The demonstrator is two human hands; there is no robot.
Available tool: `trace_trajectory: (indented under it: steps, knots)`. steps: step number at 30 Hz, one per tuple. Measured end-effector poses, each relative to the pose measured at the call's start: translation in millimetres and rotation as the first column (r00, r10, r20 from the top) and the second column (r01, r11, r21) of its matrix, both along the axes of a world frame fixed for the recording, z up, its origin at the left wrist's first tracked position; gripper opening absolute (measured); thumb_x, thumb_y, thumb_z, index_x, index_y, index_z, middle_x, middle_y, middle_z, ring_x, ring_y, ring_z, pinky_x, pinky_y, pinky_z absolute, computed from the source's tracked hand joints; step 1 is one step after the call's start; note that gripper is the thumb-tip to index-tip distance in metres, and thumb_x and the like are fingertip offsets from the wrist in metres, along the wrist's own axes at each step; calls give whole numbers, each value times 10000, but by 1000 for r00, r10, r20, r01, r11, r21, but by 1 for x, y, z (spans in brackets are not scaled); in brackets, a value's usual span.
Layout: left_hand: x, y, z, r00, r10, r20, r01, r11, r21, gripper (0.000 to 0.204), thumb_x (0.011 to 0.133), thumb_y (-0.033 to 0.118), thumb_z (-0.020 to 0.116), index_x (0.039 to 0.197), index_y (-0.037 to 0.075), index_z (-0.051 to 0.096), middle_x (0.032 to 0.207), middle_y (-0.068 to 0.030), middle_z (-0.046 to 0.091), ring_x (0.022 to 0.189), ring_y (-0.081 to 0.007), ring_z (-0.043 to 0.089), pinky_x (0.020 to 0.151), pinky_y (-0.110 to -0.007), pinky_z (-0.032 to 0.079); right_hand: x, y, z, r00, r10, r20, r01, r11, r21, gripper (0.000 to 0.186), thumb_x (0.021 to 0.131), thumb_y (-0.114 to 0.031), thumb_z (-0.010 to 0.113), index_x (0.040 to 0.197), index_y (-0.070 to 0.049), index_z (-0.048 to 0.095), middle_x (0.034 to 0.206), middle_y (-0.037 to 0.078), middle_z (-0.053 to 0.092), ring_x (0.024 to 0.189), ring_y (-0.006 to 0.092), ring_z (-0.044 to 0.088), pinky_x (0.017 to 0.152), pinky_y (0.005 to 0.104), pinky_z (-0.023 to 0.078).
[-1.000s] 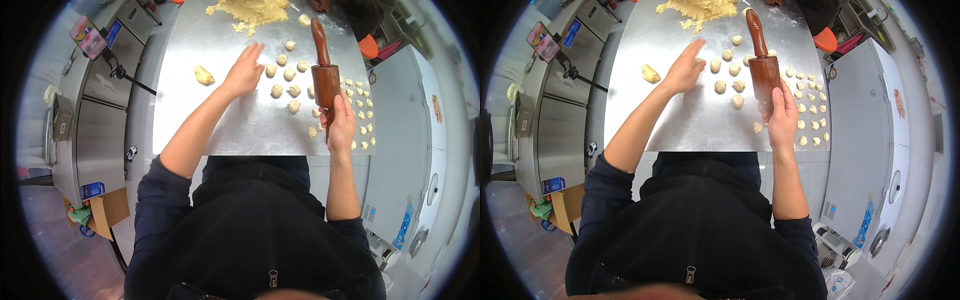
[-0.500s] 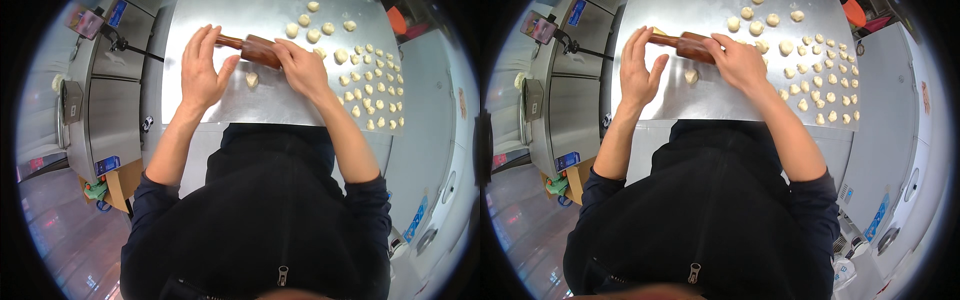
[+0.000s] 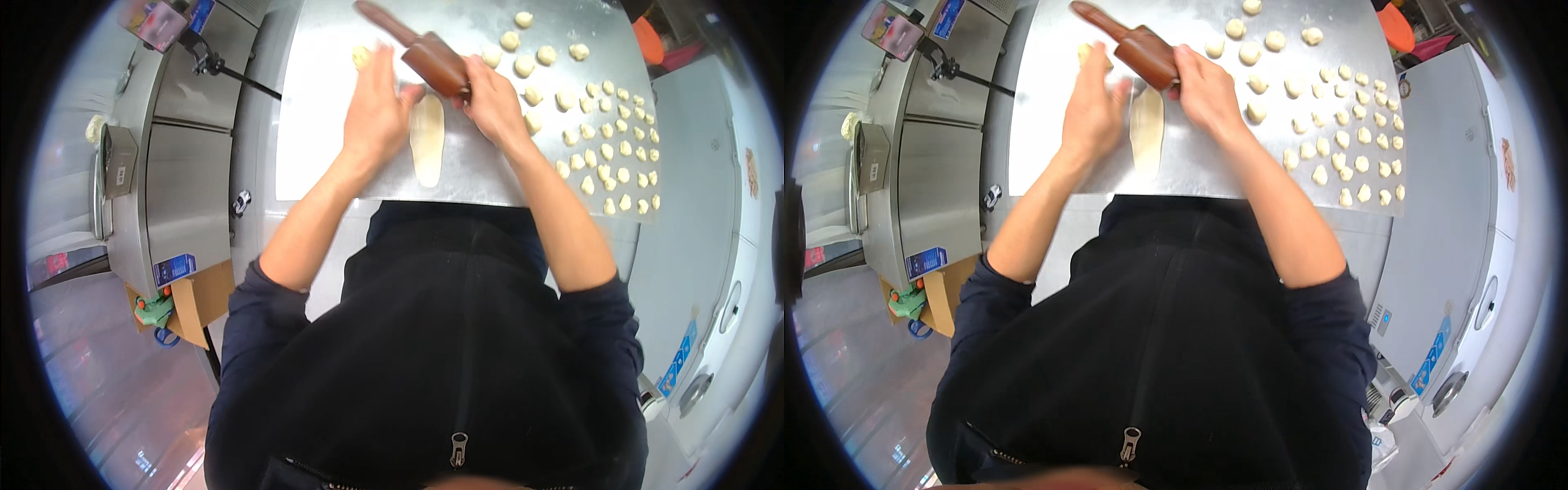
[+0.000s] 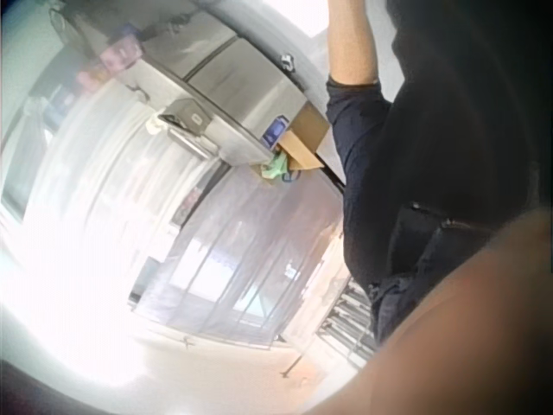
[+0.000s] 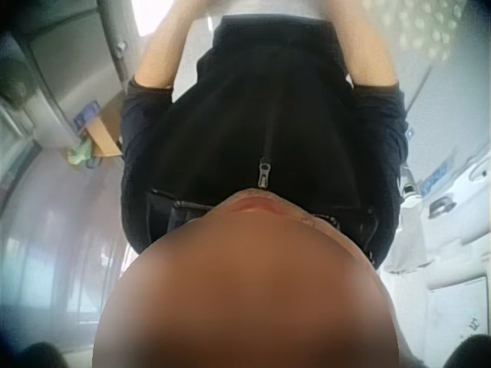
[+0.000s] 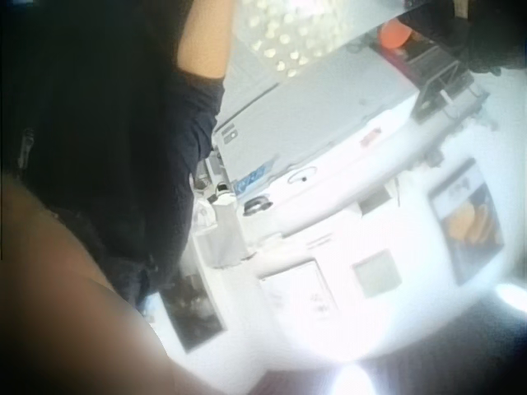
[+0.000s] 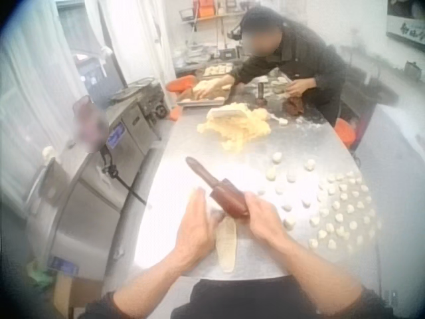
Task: The person shapes small pieces of dough into balls and then flattens them using a rolling pin on a stainless steel countertop. The person repeatedly picks up dough pieces, rolls them, and flattens them into discs.
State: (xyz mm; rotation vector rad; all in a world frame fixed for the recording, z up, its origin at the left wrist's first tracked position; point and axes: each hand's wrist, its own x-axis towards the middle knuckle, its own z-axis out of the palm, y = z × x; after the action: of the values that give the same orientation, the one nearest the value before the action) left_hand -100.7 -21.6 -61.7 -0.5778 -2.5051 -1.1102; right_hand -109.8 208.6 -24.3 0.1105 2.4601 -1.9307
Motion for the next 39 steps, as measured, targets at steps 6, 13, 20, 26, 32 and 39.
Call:
trace_trajectory:
  steps: [6, 13, 20, 26, 32, 39]
  knots:
    - [-9, 44, 6, 911, 54, 409, 139, 893, -428, 619, 990, 452, 733, 1338, -54, 660, 1449, -300, 608, 1417, -399, 550, 1189, -509, 429, 25, 33, 10, 992, -120, -30, 110, 964, -243, 630, 1179, -547, 366, 1111, -23, 708, 761, 47, 688, 598, 69, 531, 551, 252, 441]
    - [76, 40, 26, 967, -204, 150, 253, 825, -505, 736, 1024, 332, 690, 1525, -150, 447, 1659, -345, 383, 1584, -484, 330, 1302, -607, 258, 48, 42, 18, 990, -94, 107, 117, 966, -230, 614, 1176, -540, 378, 1143, -20, 705, 766, 36, 666, 608, 63, 515, 583, 239, 445]
    - [83, -2, 17, 1000, -28, -11, 22, 921, -390, 853, 775, 359, 968, 1407, -49, 567, 1248, -252, 670, 1093, -406, 683, 937, -424, 574, 42, 27, -20, 1000, 22, -22, -22, 1000, -4, 566, 1135, -568, 468, 1324, -105, 732, 926, 114, 777, 789, 215, 746, 756, 381, 589]
    - [75, -16, 53, 982, 179, 53, -118, 818, -563, 1061, 919, 573, 774, 1696, 31, 294, 1737, -284, 259, 1635, -538, 147, 1220, -798, 161, 55, -11, 17, 864, 351, -361, 19, 694, 720, 475, 1037, -556, 654, 1444, -316, 700, 788, 95, 708, 680, 263, 709, 638, 384, 589]
    - [79, -34, 57, 966, 77, 246, 106, 752, -651, 1038, 934, 601, 733, 1704, 49, 309, 1776, -243, 239, 1644, -500, 170, 1237, -799, 103, 63, -20, 59, 928, 370, -53, -212, 638, 741, 411, 1074, -525, 617, 1388, -293, 745, 830, 96, 717, 670, 238, 707, 634, 379, 578]
    - [-4, -1, 0, 994, -71, 83, 94, 939, -330, 560, 1050, 310, 671, 1488, -23, 569, 1519, -253, 586, 1438, -437, 532, 1213, -500, 418, -6, 8, -1, 995, -99, 12, 99, 995, -12, 583, 1158, -506, 429, 1152, -47, 787, 817, 93, 762, 736, 161, 719, 767, 332, 552]
